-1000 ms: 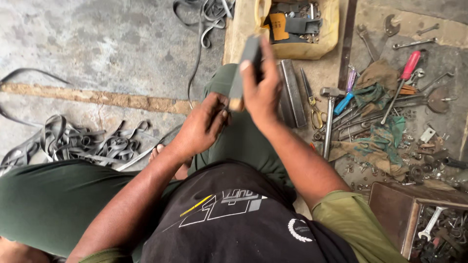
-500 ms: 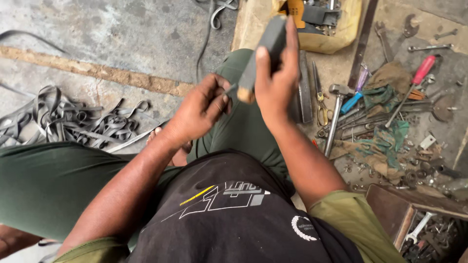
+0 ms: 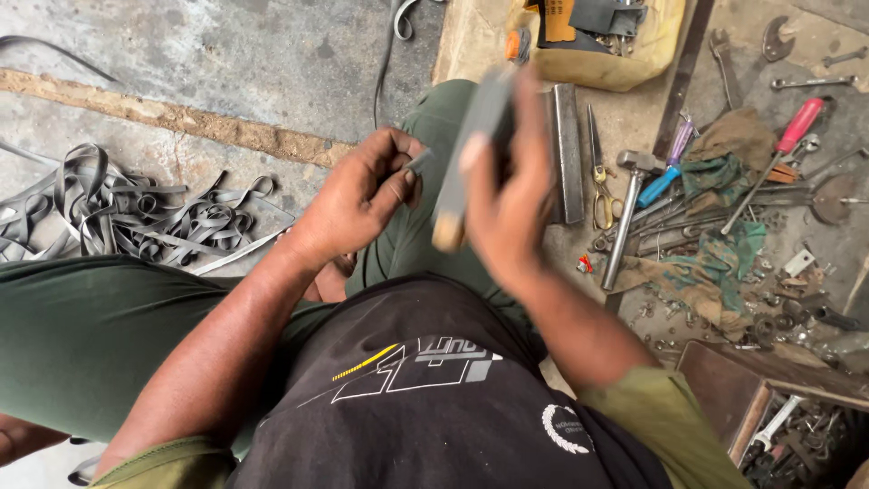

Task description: The person sits on the floor and repairs a rubber belt by cutting a small section, wrapping it around a cylindrical tool, and securing it with a lighter. They then use a hammer to flatten the wrapped section and inspect the result.

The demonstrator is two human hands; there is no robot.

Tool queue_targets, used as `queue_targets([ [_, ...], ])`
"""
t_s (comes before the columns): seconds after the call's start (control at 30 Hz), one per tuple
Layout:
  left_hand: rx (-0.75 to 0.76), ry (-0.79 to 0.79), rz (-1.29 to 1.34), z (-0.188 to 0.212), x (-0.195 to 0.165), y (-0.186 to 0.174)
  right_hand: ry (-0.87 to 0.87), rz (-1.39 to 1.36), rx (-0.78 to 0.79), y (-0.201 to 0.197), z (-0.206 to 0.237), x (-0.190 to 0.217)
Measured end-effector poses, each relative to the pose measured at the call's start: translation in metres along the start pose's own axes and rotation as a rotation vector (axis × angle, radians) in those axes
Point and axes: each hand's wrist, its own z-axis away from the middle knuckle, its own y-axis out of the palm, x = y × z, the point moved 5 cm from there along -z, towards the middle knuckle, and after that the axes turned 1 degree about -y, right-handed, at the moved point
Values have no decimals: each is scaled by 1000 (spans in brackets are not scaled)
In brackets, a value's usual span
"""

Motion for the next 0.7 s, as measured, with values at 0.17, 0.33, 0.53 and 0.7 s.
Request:
queue_targets([
  [0.17,52,52,14,2,-2,13,131,213,166,12,6,15],
  [0.33,31,-31,13,1,6,16,130,175,-125,-6,-31,7],
  [0.53,9,6,-35,2,5,3,-200,231,180,10,28,28],
  [0.7,13,64,-103,2,5,24,134,99,-114,-17,-12,-73],
])
